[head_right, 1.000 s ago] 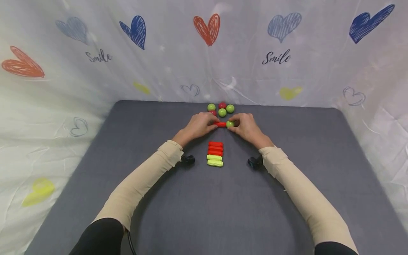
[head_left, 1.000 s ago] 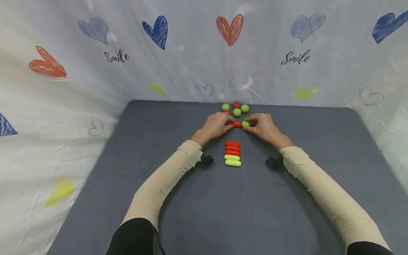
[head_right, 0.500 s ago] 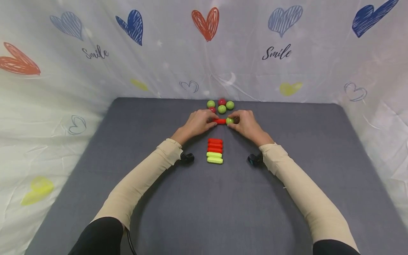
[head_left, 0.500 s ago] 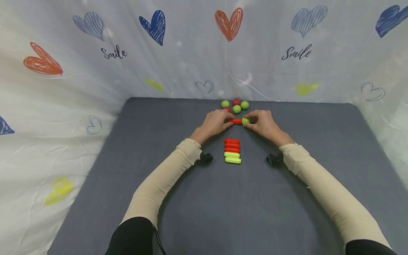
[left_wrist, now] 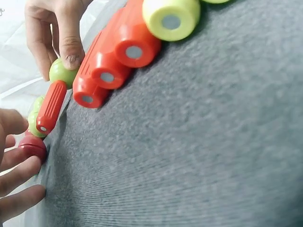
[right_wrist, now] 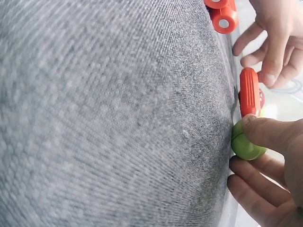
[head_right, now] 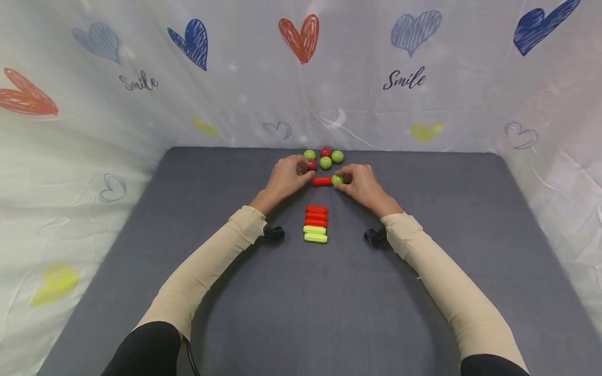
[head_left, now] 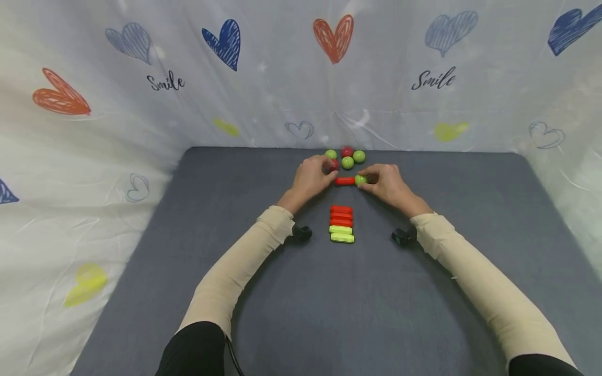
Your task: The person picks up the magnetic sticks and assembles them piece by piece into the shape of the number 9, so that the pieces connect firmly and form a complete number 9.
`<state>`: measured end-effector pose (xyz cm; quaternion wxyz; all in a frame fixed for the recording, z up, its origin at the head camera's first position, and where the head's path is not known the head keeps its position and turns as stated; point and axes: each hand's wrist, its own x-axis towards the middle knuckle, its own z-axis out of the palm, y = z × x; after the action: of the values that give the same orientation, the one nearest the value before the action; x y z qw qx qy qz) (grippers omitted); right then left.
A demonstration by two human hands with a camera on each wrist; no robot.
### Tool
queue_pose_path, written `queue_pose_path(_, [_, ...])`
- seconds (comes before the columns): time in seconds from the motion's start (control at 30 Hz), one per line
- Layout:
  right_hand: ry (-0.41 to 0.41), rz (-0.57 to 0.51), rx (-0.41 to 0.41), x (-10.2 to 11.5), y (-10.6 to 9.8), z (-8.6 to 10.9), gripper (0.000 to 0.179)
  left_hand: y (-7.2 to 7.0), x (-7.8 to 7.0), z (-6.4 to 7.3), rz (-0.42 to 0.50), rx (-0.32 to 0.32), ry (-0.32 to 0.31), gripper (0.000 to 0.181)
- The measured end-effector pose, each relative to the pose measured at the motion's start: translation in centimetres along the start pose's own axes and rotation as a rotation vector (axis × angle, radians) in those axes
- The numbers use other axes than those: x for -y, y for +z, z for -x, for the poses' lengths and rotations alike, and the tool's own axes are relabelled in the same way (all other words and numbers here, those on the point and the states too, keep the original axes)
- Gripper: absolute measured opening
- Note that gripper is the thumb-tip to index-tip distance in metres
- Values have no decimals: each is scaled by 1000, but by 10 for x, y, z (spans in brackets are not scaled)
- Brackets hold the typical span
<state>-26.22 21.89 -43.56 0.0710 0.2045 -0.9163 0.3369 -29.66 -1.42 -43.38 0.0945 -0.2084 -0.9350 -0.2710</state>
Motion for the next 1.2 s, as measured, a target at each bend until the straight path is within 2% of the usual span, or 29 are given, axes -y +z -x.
queue_pose_path(0.13, [0, -10, -11, -2, 1, 1, 33, 2, 3, -4, 3, -53, -43, 27])
queue_pose_path(0.3, [-5, -27, -13, 0, 2, 1, 33, 5, 7, -9, 17, -58, -73, 39])
queue_pose_path(0.43, [-2, -39, -14, 1, 3, 2, 33, 8, 8, -13, -7, -56, -71, 43])
queue_pose_path(0.87, [10, -36, -23, -6, 3, 1, 32, 14, -4, -21, -82, -26, -100, 38])
queue_pose_path(1.2, [8, -45, -39, -7, 2, 2, 31, 15, -7, -23, -111, 1, -82, 33])
